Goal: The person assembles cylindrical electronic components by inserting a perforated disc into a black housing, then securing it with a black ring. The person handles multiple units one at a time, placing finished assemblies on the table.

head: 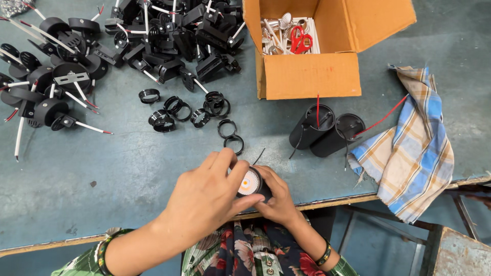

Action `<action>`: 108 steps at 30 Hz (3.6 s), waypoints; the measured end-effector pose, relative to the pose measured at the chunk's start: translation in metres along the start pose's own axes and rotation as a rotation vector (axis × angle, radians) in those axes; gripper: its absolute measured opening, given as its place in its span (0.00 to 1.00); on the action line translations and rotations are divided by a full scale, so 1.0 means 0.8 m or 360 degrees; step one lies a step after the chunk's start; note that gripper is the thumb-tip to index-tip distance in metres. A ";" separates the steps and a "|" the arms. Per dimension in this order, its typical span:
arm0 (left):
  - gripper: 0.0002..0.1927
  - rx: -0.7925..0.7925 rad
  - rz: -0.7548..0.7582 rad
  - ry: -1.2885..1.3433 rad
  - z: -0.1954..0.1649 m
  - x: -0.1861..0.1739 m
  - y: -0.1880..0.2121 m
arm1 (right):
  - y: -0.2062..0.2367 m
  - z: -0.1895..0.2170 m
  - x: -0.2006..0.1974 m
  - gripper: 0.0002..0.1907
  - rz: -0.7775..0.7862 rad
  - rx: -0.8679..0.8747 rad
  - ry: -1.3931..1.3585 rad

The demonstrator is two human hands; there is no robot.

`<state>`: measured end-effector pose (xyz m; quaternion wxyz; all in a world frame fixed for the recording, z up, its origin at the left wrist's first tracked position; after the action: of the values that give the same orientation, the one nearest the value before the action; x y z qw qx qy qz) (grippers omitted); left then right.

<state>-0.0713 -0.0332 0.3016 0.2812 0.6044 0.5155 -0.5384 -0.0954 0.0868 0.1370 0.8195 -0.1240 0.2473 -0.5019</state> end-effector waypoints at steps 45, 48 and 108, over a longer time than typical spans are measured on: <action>0.24 0.0078 0.0270 0.0234 0.000 -0.006 -0.019 | 0.003 -0.005 -0.002 0.36 0.0013 -0.0043 0.0046; 0.24 0.0089 0.0278 0.0224 -0.002 -0.006 -0.019 | 0.005 -0.009 -0.002 0.36 0.0025 0.0012 0.0034; 0.40 0.0200 0.0357 0.0327 -0.001 0.004 -0.018 | 0.013 -0.018 -0.007 0.40 0.0014 -0.0069 0.0118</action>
<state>-0.0846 -0.0272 0.3021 0.2469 0.7264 0.4363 -0.4701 -0.0970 0.0970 0.1215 0.8091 -0.1220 0.2888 -0.4970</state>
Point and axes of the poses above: each hand's wrist, its own y-axis away from the middle knuckle, its own x-axis out of the palm, z = x × y, the point moved 8 cm from there along -y, towards the middle knuckle, and after that the axes turned 1 degree about -x, right-handed, at the moved point
